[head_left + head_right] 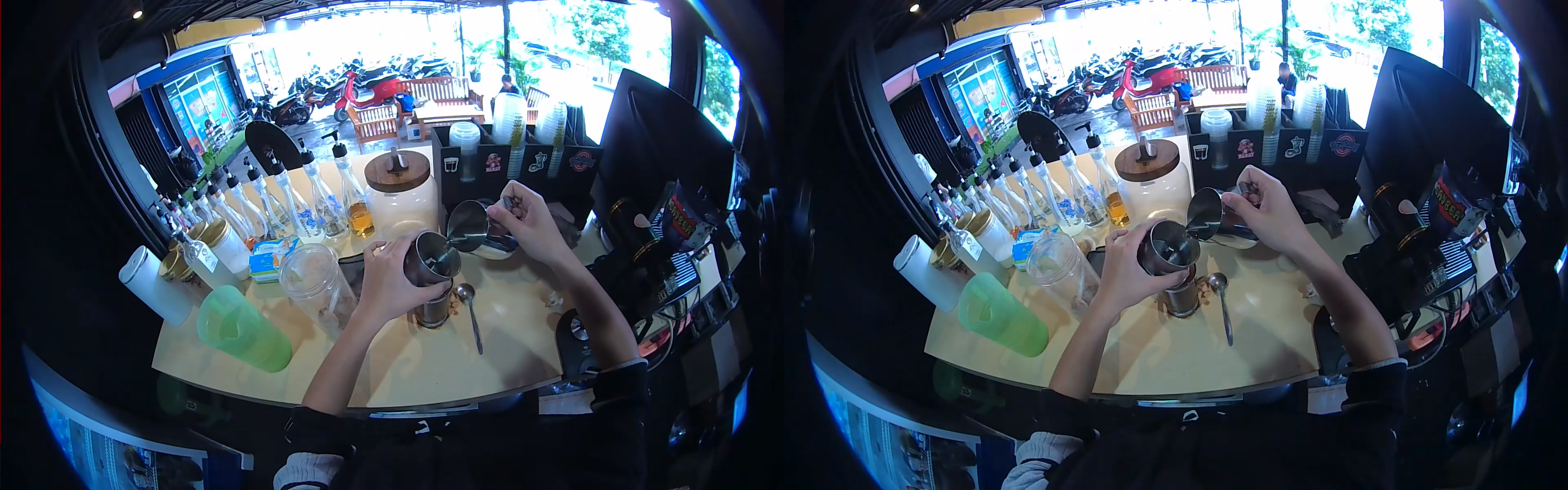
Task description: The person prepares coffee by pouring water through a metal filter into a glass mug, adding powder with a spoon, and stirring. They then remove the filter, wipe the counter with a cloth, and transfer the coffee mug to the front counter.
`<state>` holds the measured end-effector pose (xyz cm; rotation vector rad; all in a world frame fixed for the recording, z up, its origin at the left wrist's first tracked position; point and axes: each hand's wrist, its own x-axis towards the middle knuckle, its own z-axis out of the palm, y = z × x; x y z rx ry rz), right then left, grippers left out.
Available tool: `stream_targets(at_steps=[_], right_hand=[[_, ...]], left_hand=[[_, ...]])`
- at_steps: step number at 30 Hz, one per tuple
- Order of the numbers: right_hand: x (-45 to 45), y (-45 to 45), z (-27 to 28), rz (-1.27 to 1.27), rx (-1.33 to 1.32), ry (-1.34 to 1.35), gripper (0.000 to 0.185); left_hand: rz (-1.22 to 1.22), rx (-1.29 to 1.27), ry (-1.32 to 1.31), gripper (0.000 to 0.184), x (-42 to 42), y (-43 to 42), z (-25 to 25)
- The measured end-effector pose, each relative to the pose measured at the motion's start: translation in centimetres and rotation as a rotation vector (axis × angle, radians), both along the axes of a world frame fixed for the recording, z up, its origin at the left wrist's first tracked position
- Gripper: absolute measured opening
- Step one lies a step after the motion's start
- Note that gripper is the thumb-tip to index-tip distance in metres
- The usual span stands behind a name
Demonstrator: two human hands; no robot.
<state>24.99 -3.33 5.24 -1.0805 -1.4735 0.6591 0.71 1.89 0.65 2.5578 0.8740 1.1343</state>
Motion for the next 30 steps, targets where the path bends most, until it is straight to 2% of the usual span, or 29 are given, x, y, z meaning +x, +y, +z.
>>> stream_targets(at_steps=[3,14,17,25,28,30], right_hand=[[0.8,0.9,-0.9,-0.029,0.042,-0.076,0.027],[0.3,1.0,-0.2,-0.088,0.08,-0.099,0.029],[0.3,1.3,-0.1,-0.096,0.099,-0.113,0.029],[-0.9,1.5,1.5,-0.115,0.091,-0.175,0.03],[-1.4,1.4,2.4,-0.098,0.071,-0.276,0.027],[-1.9,1.3,2.9,-0.155,0.15,-0.309,0.031]], left_hand=[[-0.005,-0.015,0.02,0.08,0.0,0.0,0.0],[-0.01,-0.026,-0.027,0.076,0.0,-0.2,-0.4],[-0.039,-0.095,-0.037,0.079,0.0,-0.2,-0.7],[-0.115,-0.235,-0.225,0.077,0.7,0.5,-2.3],[-0.159,-0.271,-0.26,0.079,0.7,0.0,-1.8],[-0.162,-0.293,-0.268,0.08,0.8,-0.1,-1.7]])
